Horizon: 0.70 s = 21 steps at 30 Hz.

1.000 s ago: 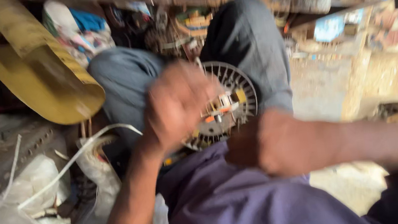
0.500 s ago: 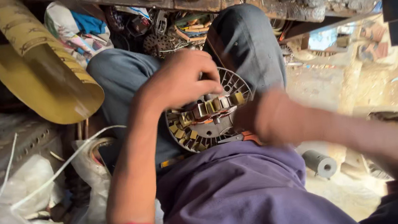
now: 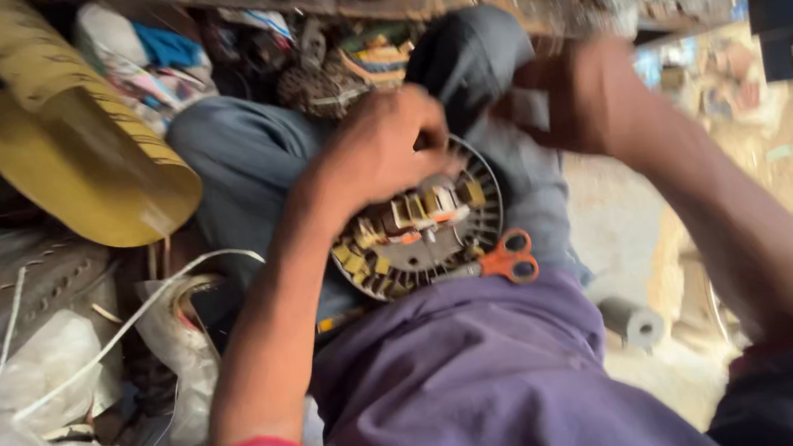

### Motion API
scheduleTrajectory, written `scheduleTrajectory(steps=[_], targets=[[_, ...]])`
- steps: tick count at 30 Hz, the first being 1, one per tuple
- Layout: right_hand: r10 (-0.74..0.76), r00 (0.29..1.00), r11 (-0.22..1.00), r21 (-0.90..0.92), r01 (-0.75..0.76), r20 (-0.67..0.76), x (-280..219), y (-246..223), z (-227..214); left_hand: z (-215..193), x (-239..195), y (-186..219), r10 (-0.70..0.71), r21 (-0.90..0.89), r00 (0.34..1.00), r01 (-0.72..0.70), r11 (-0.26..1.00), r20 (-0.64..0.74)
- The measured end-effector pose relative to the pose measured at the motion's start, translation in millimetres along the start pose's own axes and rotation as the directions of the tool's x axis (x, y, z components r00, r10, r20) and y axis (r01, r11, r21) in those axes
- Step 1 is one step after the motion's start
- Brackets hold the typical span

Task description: The person inserts small pieces of yellow insulation paper into the slots of an electric motor stator by hand and trims the paper with scissors.

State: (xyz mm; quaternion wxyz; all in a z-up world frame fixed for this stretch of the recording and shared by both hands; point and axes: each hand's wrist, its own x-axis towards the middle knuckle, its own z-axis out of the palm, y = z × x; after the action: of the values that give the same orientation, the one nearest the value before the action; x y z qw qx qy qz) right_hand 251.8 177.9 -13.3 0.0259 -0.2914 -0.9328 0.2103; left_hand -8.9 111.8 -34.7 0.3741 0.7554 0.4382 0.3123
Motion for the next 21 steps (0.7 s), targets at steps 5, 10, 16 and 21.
scheduleTrajectory(steps=[5,10,16,21], targets=[[-0.481,0.841,0.865,0.292,0.408,0.249,-36.0,-90.4,9.6,-4.6,-49.7,20.3,-0.083,-0.27,0.943,-0.007,0.963,-0.321],[-0.206,0.976,0.971,0.111,0.213,-0.07,20.4,-39.4,24.3,27.4,-93.1,71.1,0.267,0.269,0.918,-0.188,0.945,-0.294],[0.154,0.984,0.988,0.033,-0.152,-0.09,4.7,-9.6,17.6,22.8,-50.5,32.0,0.119,-0.167,0.836,-0.243,0.956,-0.536],[-0.305,0.922,0.952,0.093,0.291,0.238,-25.2,-83.4,10.1,-9.8,-9.5,-4.7,0.034,-0.027,0.999,-0.033,0.999,0.023]])
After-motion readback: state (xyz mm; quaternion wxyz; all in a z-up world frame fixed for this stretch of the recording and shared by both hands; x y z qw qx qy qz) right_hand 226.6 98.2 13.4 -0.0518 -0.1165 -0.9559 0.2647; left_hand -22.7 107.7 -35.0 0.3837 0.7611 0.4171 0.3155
